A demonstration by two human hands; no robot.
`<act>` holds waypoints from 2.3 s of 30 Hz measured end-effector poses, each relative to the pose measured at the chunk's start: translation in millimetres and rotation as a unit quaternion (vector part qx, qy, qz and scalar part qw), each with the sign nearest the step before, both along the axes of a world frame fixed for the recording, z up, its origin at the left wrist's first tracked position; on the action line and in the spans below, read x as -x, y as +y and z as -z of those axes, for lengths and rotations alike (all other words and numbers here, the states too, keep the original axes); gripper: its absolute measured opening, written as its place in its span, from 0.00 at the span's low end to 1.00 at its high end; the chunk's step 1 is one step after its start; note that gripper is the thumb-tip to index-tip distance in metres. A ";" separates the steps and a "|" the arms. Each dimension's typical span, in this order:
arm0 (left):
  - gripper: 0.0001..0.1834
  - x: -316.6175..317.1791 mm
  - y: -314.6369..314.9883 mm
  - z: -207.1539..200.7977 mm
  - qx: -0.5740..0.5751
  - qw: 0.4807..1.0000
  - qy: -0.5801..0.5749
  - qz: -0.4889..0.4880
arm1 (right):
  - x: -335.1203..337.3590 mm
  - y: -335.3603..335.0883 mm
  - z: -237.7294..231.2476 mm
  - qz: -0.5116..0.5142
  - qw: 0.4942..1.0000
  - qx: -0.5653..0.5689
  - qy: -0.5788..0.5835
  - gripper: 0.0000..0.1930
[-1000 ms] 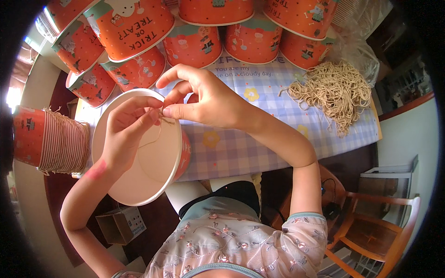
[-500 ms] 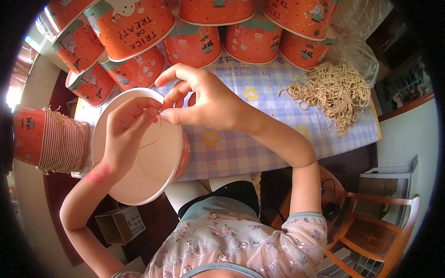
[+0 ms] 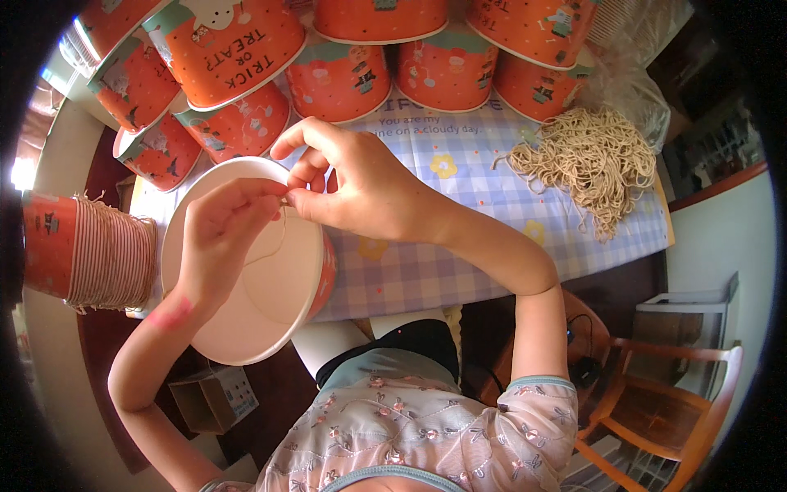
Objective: Attaching string handles to decorative paper buckets and stacking them.
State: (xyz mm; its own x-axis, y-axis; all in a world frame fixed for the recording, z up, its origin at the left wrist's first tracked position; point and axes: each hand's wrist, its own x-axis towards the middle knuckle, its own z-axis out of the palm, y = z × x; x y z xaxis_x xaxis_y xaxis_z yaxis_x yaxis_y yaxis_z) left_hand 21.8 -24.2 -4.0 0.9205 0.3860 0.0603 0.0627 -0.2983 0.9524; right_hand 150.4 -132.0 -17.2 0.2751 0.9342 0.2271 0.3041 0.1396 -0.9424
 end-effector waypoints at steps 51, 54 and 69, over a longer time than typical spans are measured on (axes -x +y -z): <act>0.08 9.8 15.3 -5.0 -0.468 0.846 -0.251 0.052 | 22.2 -3.1 6.6 0.062 0.987 -0.143 -0.042 0.14; 0.09 8.6 15.3 -5.3 -0.472 0.844 -0.249 0.064 | 21.8 -4.6 7.0 0.056 0.988 -0.142 -0.025 0.14; 0.06 5.9 18.8 -1.5 -0.699 0.658 -0.278 0.031 | 26.4 -7.9 8.9 0.087 0.977 -0.174 -0.082 0.13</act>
